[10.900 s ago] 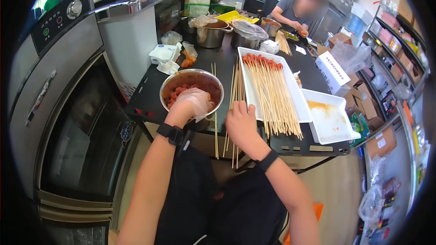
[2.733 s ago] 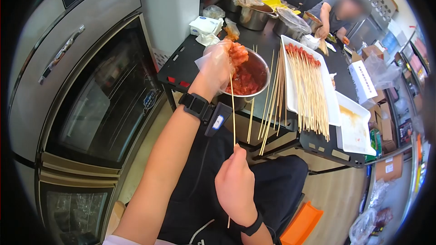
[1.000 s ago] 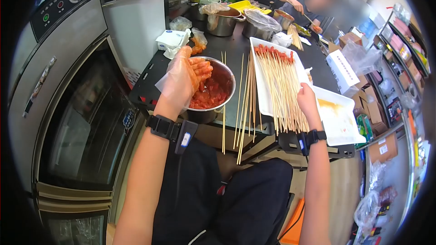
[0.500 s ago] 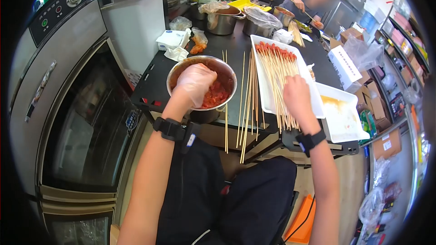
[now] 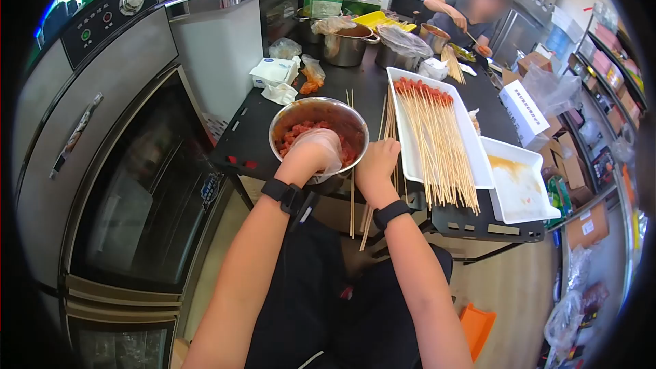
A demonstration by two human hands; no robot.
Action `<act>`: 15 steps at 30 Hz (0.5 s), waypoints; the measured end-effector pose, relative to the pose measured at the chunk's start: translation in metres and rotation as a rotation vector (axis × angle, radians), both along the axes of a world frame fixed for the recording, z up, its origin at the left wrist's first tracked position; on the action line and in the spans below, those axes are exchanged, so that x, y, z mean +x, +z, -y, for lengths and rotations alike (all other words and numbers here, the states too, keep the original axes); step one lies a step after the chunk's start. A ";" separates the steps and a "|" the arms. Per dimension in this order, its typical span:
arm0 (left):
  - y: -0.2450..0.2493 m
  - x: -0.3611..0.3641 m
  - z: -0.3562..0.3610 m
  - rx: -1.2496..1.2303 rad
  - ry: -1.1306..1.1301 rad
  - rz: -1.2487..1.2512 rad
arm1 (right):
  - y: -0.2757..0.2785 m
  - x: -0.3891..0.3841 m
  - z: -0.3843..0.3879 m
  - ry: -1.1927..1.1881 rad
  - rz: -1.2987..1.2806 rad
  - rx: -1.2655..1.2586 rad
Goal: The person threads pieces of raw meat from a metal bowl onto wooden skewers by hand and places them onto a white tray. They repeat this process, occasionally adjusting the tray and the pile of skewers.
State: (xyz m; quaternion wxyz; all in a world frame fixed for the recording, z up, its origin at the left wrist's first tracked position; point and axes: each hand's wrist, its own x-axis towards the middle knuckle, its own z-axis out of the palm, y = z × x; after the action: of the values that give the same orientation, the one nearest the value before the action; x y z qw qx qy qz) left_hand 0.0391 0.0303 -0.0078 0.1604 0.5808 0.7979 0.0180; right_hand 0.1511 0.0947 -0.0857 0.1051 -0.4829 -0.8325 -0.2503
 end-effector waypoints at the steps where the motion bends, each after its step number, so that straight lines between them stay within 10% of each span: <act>1: -0.008 -0.004 -0.004 0.041 -0.041 0.055 | 0.005 -0.001 0.002 0.001 -0.001 -0.004; 8: 0.003 -0.010 -0.003 -0.065 -0.479 -0.426 | 0.017 0.003 -0.011 0.060 -0.261 -0.377; 15: -0.016 -0.032 -0.005 0.220 -0.380 -0.451 | 0.067 0.029 0.005 0.145 -0.732 -0.253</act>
State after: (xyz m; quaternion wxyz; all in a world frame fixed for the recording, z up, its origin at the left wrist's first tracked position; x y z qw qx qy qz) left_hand 0.0069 0.0355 -0.0242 -0.0840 0.7227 0.6838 -0.0552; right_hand 0.1800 0.0896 -0.0188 0.3522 -0.4891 -0.7963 0.0509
